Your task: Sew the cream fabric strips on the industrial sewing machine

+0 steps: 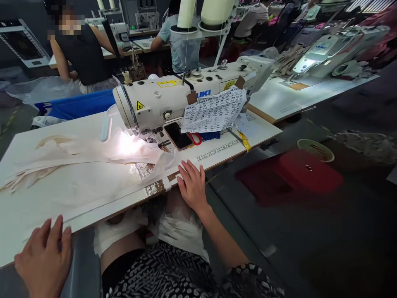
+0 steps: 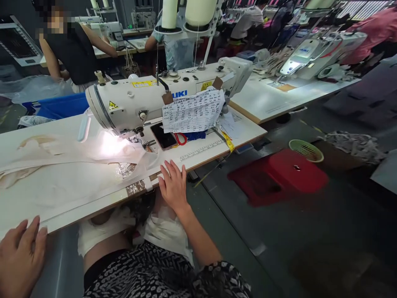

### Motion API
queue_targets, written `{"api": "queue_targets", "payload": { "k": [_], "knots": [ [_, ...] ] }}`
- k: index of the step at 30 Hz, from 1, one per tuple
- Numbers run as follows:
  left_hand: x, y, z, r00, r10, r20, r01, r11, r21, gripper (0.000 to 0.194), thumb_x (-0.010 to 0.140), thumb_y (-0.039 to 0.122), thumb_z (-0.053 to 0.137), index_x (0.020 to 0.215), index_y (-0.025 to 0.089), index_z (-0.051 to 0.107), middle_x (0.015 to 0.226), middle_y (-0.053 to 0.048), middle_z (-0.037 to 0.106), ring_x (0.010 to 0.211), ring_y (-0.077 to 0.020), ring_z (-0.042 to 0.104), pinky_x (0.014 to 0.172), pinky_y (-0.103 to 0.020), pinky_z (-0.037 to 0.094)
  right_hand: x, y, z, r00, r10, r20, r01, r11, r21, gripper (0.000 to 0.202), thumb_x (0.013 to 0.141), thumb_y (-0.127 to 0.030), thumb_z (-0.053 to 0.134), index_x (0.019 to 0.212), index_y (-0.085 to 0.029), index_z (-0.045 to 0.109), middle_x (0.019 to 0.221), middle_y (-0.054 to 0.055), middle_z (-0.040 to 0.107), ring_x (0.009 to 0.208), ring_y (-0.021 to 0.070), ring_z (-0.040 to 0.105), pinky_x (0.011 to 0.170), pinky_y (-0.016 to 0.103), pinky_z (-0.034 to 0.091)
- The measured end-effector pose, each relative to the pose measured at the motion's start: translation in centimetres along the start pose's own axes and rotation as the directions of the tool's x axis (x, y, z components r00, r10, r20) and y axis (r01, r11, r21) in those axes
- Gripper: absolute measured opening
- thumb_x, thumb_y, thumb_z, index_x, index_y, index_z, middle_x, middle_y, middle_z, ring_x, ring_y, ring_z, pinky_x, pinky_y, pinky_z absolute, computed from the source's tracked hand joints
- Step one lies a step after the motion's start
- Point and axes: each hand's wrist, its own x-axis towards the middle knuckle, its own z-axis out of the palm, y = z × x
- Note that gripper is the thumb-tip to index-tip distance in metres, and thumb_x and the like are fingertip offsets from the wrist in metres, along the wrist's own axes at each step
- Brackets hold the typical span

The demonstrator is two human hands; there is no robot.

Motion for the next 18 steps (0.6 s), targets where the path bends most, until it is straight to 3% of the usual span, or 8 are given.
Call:
{"api": "queue_targets", "payload": {
  "k": [3, 7, 11, 14, 18],
  "knots": [
    [0.5, 1.2, -0.4, 0.997, 0.017, -0.080, -0.005, 0.988, 0.153, 0.043, 0.093, 0.040, 0.045, 0.125, 0.016, 0.060, 0.130, -0.024, 0.057, 0.123, -0.0461, 0.050, 0.091, -0.068, 0.040, 0.0, 0.2, -0.1, 1.000, -0.025, -0.019, 0.025, 1.000, 0.007, 0.038, 0.100, -0.030, 0.036, 0.135, -0.022, 0.049, 0.139, 0.009, 0.051, 0.136, 0.0265, 0.037, 0.117, 0.055, 0.015],
    [1.1, 0.6, -0.3, 0.979, 0.196, -0.050, -0.189, 0.974, 0.123, 0.043, 0.093, 0.037, 0.047, 0.133, 0.020, 0.053, 0.132, -0.020, 0.057, 0.125, -0.0386, 0.052, 0.097, -0.061, 0.040, 0.2, 1.1, -0.5, 0.987, -0.158, 0.019, 0.157, 0.987, 0.026, 0.044, 0.098, -0.037, 0.044, 0.140, -0.023, 0.043, 0.140, 0.011, 0.050, 0.134, 0.0299, 0.039, 0.115, 0.058, 0.014],
    [1.3, -1.5, -0.8, 0.955, 0.296, 0.017, -0.296, 0.955, 0.005, 0.037, 0.089, 0.036, 0.056, 0.124, 0.026, 0.059, 0.121, -0.011, 0.063, 0.114, -0.0290, 0.059, 0.102, -0.051, 0.041, 0.2, 2.3, -1.1, 0.955, -0.294, -0.045, 0.296, 0.953, 0.056, 0.028, 0.095, -0.029, 0.052, 0.121, -0.025, 0.059, 0.107, 0.008, 0.064, 0.110, 0.0262, 0.058, 0.112, 0.056, 0.024],
    [1.7, -3.0, -1.9, 0.953, 0.302, 0.025, -0.296, 0.946, -0.134, 0.019, 0.092, 0.030, 0.051, 0.101, 0.025, 0.068, 0.099, -0.004, 0.070, 0.097, -0.0199, 0.064, 0.101, -0.042, 0.045, 0.4, 2.6, -1.7, 0.926, -0.366, -0.090, 0.373, 0.923, 0.094, 0.024, 0.092, -0.016, 0.051, 0.111, -0.024, 0.064, 0.094, 0.005, 0.064, 0.093, 0.0227, 0.062, 0.107, 0.053, 0.033],
    [5.1, -4.5, -2.9, 0.986, 0.166, 0.007, -0.164, 0.975, -0.151, 0.026, 0.092, 0.036, 0.046, 0.094, 0.022, 0.068, 0.088, -0.003, 0.072, 0.088, -0.0192, 0.066, 0.097, -0.038, 0.047, 2.2, 1.6, -1.5, 0.885, -0.447, -0.132, 0.463, 0.873, 0.153, 0.033, 0.092, -0.012, 0.051, 0.122, -0.022, 0.059, 0.098, 0.006, 0.067, 0.086, 0.0211, 0.064, 0.093, 0.040, 0.047]
  ]
}}
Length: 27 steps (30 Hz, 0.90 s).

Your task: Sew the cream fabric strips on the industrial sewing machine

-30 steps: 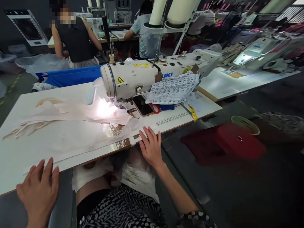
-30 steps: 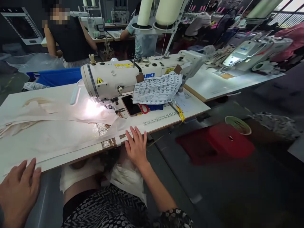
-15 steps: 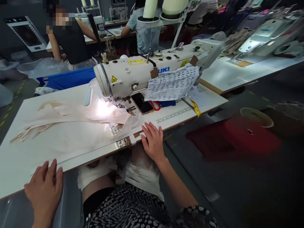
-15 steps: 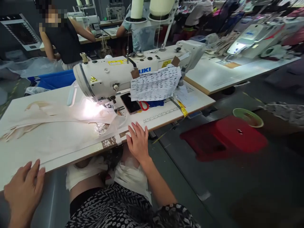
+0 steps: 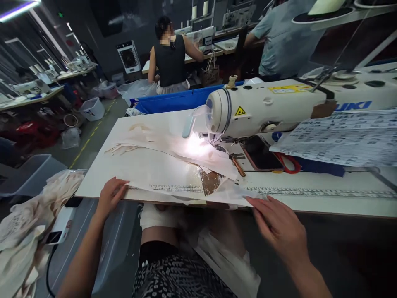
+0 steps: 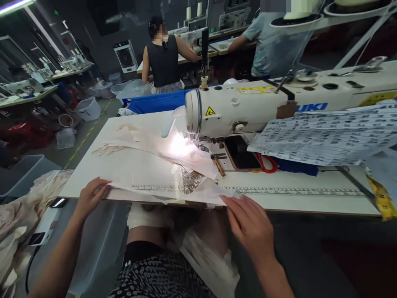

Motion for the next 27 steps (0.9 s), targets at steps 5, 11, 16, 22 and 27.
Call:
{"api": "queue_targets", "payload": {
  "k": [5, 11, 16, 22, 27],
  "knots": [
    [9.6, -2.3, -0.9, 0.947, -0.066, -0.315, 0.090, 0.994, 0.061, 0.031, 0.089, 0.040, 0.046, 0.090, 0.018, 0.068, 0.086, -0.009, 0.071, 0.086, -0.0231, 0.065, 0.086, -0.038, 0.049, 6.9, 0.3, 2.9, 0.987, -0.015, -0.158, -0.002, 0.994, -0.106, 0.036, 0.090, -0.009, 0.050, 0.122, -0.021, 0.061, 0.107, 0.008, 0.069, 0.092, 0.0238, 0.066, 0.078, 0.035, 0.051],
    [15.9, -4.1, 0.7, 0.896, -0.046, -0.441, 0.104, 0.989, 0.108, 0.031, 0.088, 0.026, 0.043, 0.110, 0.017, 0.064, 0.117, -0.014, 0.065, 0.119, -0.0285, 0.053, 0.110, -0.053, 0.030, 11.6, -0.6, 5.8, 0.975, -0.066, -0.213, 0.044, 0.993, -0.107, 0.034, 0.089, -0.010, 0.048, 0.121, -0.018, 0.059, 0.119, 0.011, 0.066, 0.113, 0.0272, 0.060, 0.105, 0.049, 0.039],
    [9.2, -0.9, 3.2, 0.934, -0.062, -0.352, 0.038, 0.996, -0.075, 0.037, 0.087, 0.027, 0.048, 0.121, 0.015, 0.058, 0.119, -0.016, 0.063, 0.117, -0.0273, 0.054, 0.101, -0.048, 0.043, 5.7, -3.1, 4.5, 0.994, -0.010, -0.107, 0.008, 1.000, -0.013, 0.026, 0.088, -0.011, 0.053, 0.112, -0.019, 0.061, 0.108, 0.009, 0.069, 0.111, 0.0284, 0.060, 0.108, 0.056, 0.030],
    [-2.5, 9.7, 5.6, 0.992, 0.083, -0.091, -0.122, 0.779, -0.616, 0.032, 0.093, 0.019, 0.044, 0.122, 0.026, 0.057, 0.098, -0.003, 0.069, 0.079, -0.0133, 0.066, 0.074, -0.029, 0.054, -4.2, -6.3, 1.2, 0.949, 0.316, 0.002, -0.314, 0.939, 0.138, 0.024, 0.087, -0.007, 0.047, 0.100, -0.021, 0.063, 0.091, 0.006, 0.067, 0.084, 0.0196, 0.064, 0.077, 0.033, 0.051],
    [-6.7, 14.3, 12.3, 0.708, 0.346, 0.616, 0.137, 0.788, -0.600, 0.027, 0.092, 0.027, 0.047, 0.109, 0.020, 0.067, 0.103, -0.008, 0.072, 0.093, -0.0196, 0.067, 0.082, -0.030, 0.052, -10.7, -8.8, 0.7, 0.804, 0.495, 0.330, -0.546, 0.835, 0.076, 0.017, 0.093, -0.020, 0.044, 0.093, -0.021, 0.061, 0.085, 0.004, 0.067, 0.079, 0.0191, 0.064, 0.068, 0.030, 0.050]
  ]
}}
